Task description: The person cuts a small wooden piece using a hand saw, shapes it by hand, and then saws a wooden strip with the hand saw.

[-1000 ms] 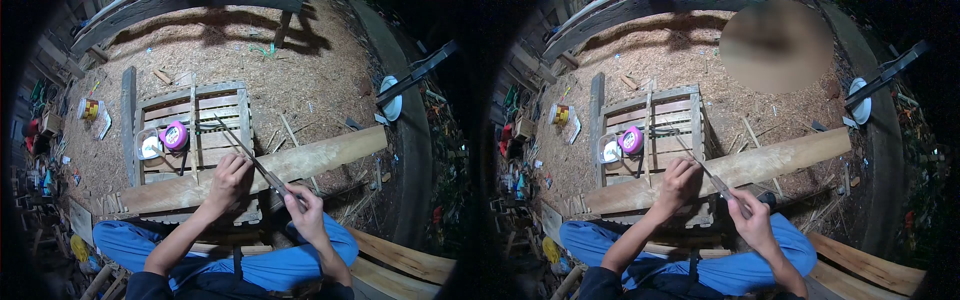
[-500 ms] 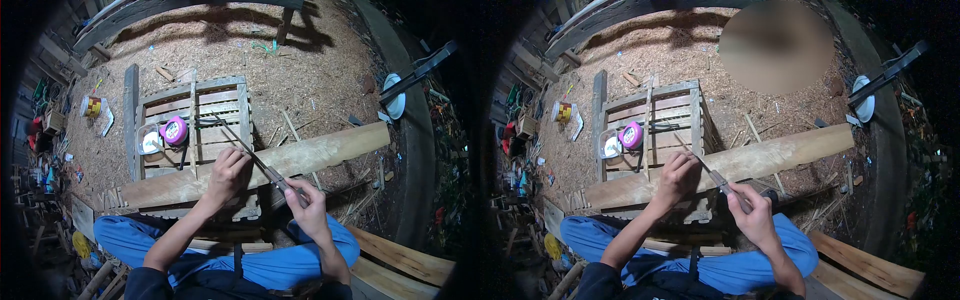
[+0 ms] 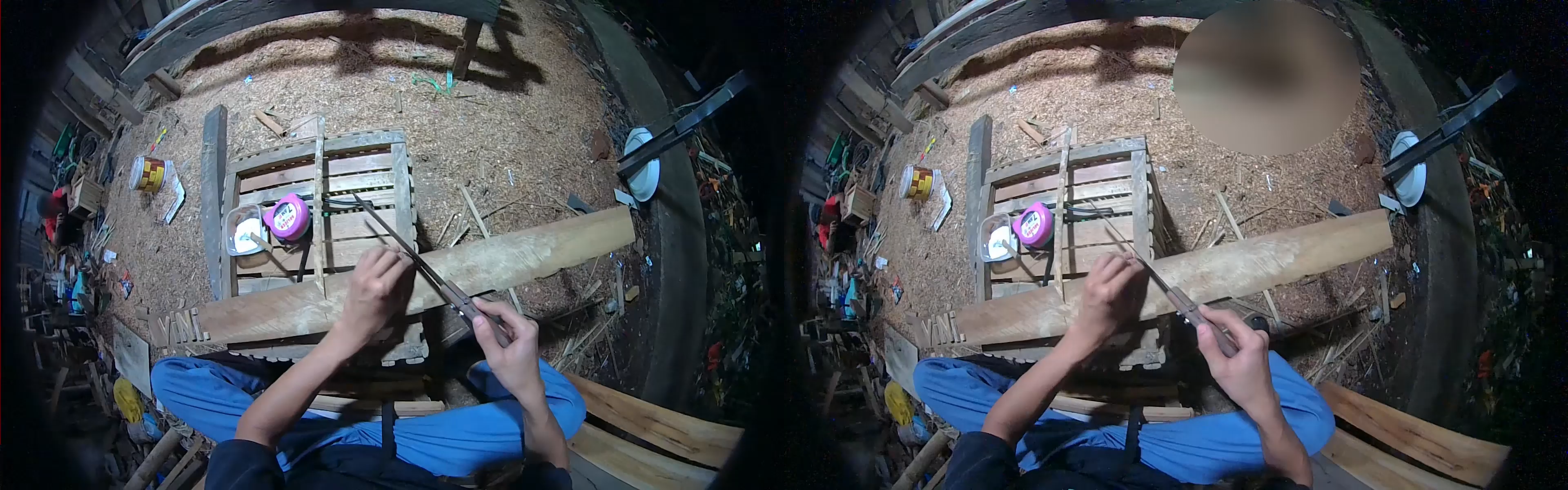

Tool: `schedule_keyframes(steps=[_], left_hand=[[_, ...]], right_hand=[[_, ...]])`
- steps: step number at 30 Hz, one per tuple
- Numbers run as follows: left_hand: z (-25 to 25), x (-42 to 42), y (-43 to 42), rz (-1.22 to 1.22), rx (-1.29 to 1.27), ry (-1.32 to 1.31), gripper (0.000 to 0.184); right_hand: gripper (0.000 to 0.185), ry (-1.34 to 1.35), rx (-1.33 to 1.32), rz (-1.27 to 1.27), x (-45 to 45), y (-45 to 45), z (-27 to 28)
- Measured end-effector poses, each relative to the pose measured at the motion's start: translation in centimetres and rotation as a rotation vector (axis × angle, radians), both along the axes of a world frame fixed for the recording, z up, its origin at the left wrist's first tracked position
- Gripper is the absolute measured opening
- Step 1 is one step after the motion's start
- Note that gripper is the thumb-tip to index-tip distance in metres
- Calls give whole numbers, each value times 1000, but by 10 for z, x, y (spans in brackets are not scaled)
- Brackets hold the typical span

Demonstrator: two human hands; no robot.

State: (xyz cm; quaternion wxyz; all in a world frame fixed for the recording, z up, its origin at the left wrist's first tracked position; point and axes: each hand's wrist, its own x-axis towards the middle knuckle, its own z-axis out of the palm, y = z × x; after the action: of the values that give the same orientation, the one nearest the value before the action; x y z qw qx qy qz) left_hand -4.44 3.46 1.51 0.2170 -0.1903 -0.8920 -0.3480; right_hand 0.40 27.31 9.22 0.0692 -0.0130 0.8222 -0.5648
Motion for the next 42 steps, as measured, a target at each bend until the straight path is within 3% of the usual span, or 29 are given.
schedule_keyframes(steps=[9,42], left_hand=[[0,1,-1,-20,8,-37,28],[1,1,-3,-17,-37,18,33]], right_hand=[[26,35,-80,-111,3,0,8],[27,10,-50,-19,-22,-35,-11]])
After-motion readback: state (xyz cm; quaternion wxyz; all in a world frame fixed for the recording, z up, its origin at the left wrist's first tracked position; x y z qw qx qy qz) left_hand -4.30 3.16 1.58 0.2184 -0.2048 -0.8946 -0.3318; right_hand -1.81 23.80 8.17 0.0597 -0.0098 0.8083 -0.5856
